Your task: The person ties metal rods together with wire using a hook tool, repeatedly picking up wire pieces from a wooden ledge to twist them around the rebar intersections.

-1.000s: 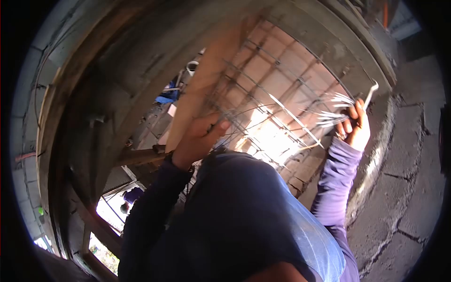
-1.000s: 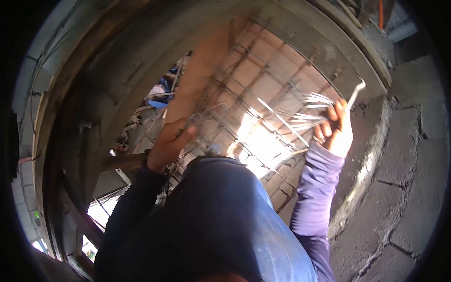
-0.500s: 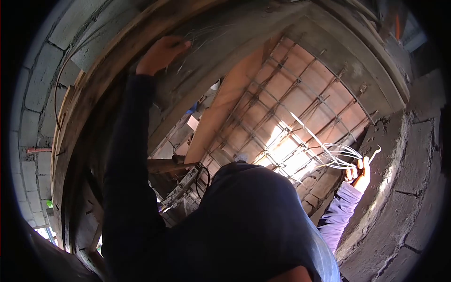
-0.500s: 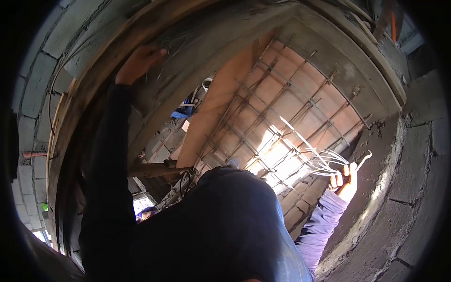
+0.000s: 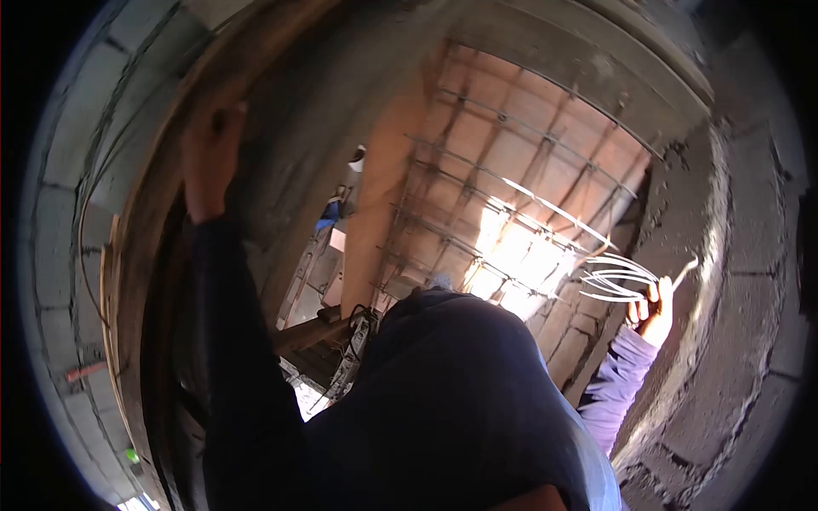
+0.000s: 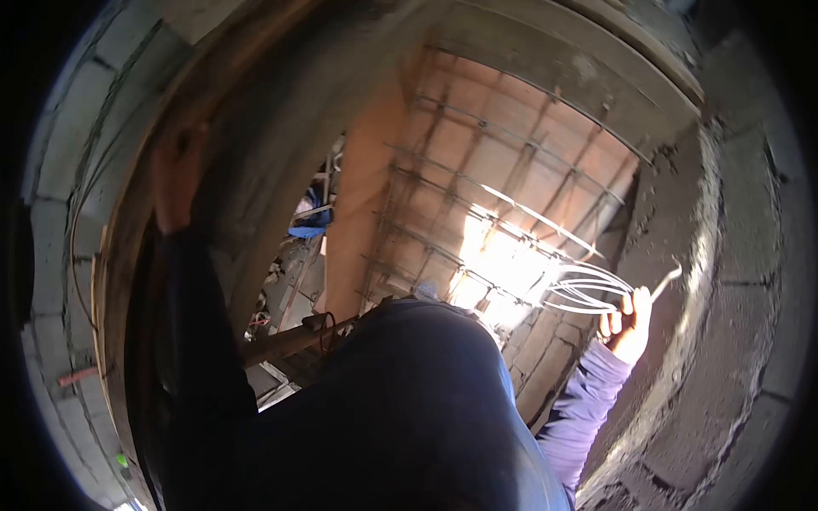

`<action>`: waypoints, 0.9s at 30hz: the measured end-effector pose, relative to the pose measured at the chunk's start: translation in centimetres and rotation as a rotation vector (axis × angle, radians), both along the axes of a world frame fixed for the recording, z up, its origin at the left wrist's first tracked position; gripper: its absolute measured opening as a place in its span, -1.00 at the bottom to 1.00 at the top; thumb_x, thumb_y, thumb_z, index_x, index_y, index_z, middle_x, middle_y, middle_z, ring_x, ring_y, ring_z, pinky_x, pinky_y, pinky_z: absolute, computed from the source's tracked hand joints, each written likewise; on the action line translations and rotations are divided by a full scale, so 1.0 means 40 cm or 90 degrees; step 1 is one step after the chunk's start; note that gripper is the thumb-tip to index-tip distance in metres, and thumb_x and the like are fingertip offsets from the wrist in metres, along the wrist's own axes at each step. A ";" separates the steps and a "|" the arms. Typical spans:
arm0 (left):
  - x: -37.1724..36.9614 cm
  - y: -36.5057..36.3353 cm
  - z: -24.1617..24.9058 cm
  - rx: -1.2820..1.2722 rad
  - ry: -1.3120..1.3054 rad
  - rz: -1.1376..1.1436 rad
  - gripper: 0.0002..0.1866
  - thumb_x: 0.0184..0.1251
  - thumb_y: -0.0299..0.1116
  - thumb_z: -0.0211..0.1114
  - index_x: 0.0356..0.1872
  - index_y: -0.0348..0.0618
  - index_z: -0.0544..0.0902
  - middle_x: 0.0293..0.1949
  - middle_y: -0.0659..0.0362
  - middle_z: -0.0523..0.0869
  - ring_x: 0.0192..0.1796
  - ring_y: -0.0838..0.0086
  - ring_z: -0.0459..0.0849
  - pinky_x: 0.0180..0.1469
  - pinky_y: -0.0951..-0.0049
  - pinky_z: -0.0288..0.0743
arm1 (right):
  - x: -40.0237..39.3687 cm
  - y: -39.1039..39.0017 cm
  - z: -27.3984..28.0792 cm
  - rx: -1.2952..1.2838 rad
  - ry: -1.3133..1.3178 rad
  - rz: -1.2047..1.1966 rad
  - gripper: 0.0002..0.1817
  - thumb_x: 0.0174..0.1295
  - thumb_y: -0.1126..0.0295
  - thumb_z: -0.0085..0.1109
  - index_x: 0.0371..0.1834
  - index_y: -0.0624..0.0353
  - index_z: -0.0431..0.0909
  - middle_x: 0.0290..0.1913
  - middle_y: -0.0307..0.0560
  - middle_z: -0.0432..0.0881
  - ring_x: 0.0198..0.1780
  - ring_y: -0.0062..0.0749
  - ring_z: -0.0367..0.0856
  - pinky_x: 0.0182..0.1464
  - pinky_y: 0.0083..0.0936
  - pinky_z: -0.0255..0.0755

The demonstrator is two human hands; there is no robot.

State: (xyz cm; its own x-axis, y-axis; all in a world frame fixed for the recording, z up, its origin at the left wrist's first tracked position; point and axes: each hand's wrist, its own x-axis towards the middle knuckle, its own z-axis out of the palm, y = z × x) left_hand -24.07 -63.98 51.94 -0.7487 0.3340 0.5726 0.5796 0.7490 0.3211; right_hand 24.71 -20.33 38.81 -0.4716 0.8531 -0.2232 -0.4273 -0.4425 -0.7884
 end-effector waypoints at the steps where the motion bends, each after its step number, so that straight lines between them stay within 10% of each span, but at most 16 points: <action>1: 0.022 0.021 0.006 0.146 -0.040 -0.092 -0.56 0.47 -0.23 0.28 0.29 -0.20 0.59 -0.17 0.18 0.80 -0.20 0.42 0.74 -0.11 0.41 0.55 | -0.020 -0.028 0.033 0.012 -0.030 0.000 -0.93 0.48 0.30 0.12 -0.10 -0.02 0.49 -0.47 -0.37 0.41 -0.72 -0.71 0.17 -0.74 -0.66 0.03; 3: 0.142 0.114 0.020 0.441 -0.371 -0.210 -0.57 0.45 -0.39 0.27 0.30 -0.21 0.59 -0.32 0.36 0.70 -0.40 0.73 0.50 -0.34 0.68 0.32 | -0.071 -0.093 0.104 0.093 -0.237 0.028 -0.86 0.40 0.31 0.22 -0.06 0.01 0.52 -0.45 -0.36 0.44 -0.69 -0.75 0.19 -0.69 -0.69 0.05; 6: 0.346 0.284 -0.046 0.447 -0.561 -0.205 -0.58 0.45 -0.43 0.25 0.30 -0.23 0.58 -0.41 0.36 0.62 -0.47 0.82 0.35 -0.44 0.78 0.09 | -0.114 -0.169 0.156 0.407 -0.400 0.176 -0.78 0.22 0.38 0.37 -0.15 0.15 0.56 -0.40 -0.28 0.53 -0.40 -0.58 0.53 -0.33 -0.58 0.43; 10: 0.475 0.385 -0.217 0.423 -0.846 -0.381 -0.54 0.51 -0.41 0.22 0.37 -0.24 0.45 -0.30 0.26 0.66 -0.37 0.72 0.51 -0.35 0.69 0.32 | -0.207 -0.274 0.193 0.552 -0.363 0.379 -0.87 0.27 0.45 0.31 -0.21 0.20 0.55 -0.50 -0.19 0.53 -0.44 -0.47 0.52 -0.30 -0.46 0.41; 14: 0.574 0.429 -0.303 0.481 -0.910 -0.498 -0.58 0.57 -0.38 0.14 0.36 -0.30 0.42 -0.21 0.18 0.68 -0.22 0.62 0.61 -0.14 0.65 0.46 | -0.251 -0.339 0.166 0.636 -0.340 0.477 -0.80 0.24 0.43 0.35 -0.13 0.17 0.54 -0.43 0.05 0.61 -0.38 0.02 0.63 -0.30 -0.26 0.49; 21: 0.605 0.417 -0.349 0.437 -0.966 -0.558 -0.59 0.71 -0.26 -0.09 0.32 -0.37 0.42 -0.15 0.14 0.67 -0.14 0.51 0.64 -0.04 0.49 0.51 | -0.264 -0.369 0.107 0.689 -0.327 0.325 -0.79 0.27 0.39 0.34 -0.08 0.15 0.59 -0.34 0.05 0.67 -0.24 0.06 0.68 -0.19 -0.23 0.52; 27: 0.599 0.408 -0.344 0.419 -1.113 -0.734 -0.48 0.58 -0.25 0.21 0.36 -0.40 0.35 -0.26 0.20 0.62 -0.28 0.59 0.59 -0.16 0.56 0.52 | -0.264 -0.366 0.087 0.557 -0.316 0.334 -0.72 0.19 0.39 0.43 -0.06 0.18 0.65 -0.25 0.03 0.71 -0.17 -0.03 0.72 -0.15 -0.19 0.53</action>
State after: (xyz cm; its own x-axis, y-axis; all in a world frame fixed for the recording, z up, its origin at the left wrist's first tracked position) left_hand -0.12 -47.65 38.18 -0.1665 0.9829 -0.0785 -0.5081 -0.0173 0.8611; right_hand 14.15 -34.95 42.29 -0.8426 0.5310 0.0895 0.0954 0.3109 -0.9456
